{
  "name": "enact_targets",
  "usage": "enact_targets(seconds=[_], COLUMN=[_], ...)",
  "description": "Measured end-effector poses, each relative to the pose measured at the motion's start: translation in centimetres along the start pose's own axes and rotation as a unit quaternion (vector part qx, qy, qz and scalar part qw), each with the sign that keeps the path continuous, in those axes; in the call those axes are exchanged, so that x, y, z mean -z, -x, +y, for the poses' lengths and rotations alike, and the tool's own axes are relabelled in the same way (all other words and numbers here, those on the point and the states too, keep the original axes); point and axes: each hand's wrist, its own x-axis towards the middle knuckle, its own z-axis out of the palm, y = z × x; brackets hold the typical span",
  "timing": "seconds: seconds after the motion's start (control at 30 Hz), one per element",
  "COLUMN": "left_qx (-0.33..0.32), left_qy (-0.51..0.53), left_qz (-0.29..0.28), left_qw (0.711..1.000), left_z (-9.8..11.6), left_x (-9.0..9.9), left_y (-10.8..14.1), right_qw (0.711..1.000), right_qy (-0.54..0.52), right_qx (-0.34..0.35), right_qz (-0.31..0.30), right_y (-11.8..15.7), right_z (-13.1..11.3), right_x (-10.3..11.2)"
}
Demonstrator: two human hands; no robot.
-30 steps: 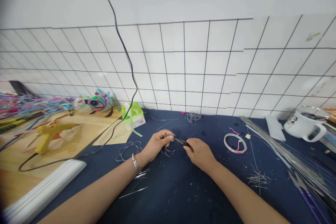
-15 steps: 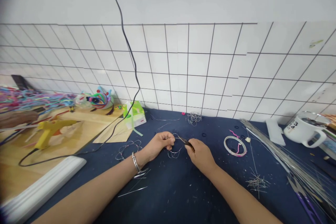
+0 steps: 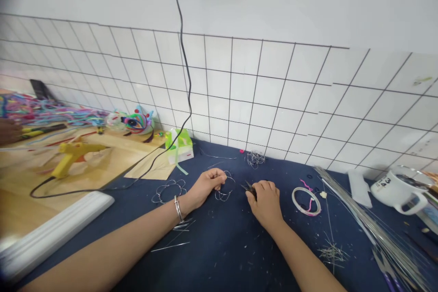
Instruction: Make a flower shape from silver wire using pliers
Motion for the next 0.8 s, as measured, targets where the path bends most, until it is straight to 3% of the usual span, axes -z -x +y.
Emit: enact_targets(seconds=[0.1,0.3,0.67,0.8], left_qx=[0.003,0.010,0.006,0.018], left_qy=[-0.007,-0.012,-0.101,-0.059], left_qz=[-0.022,-0.100,-0.153,-0.163], left_qw=[1.000,0.995,0.983,0.985], left_z=[0.2,0.8,1.4,1.3], left_x=[-0.2,-1.4,-1.3,-1.3], left_y=[0.1,1.3,1.6,1.5], right_qw=[0.999,0.978,0.975,0.973], right_qy=[-0.023,-0.198,-0.216,-0.223], right_qx=[0.020,0.035,-0.007,-0.023], right_qz=[0.016,-0.062,-0.049,-0.057], right_y=[-0.2,0.0,0.6,0.5], right_z=[-0.5,-3.0,-3.9,-3.7], right_x=[0.5,1.5,1.6,1.5])
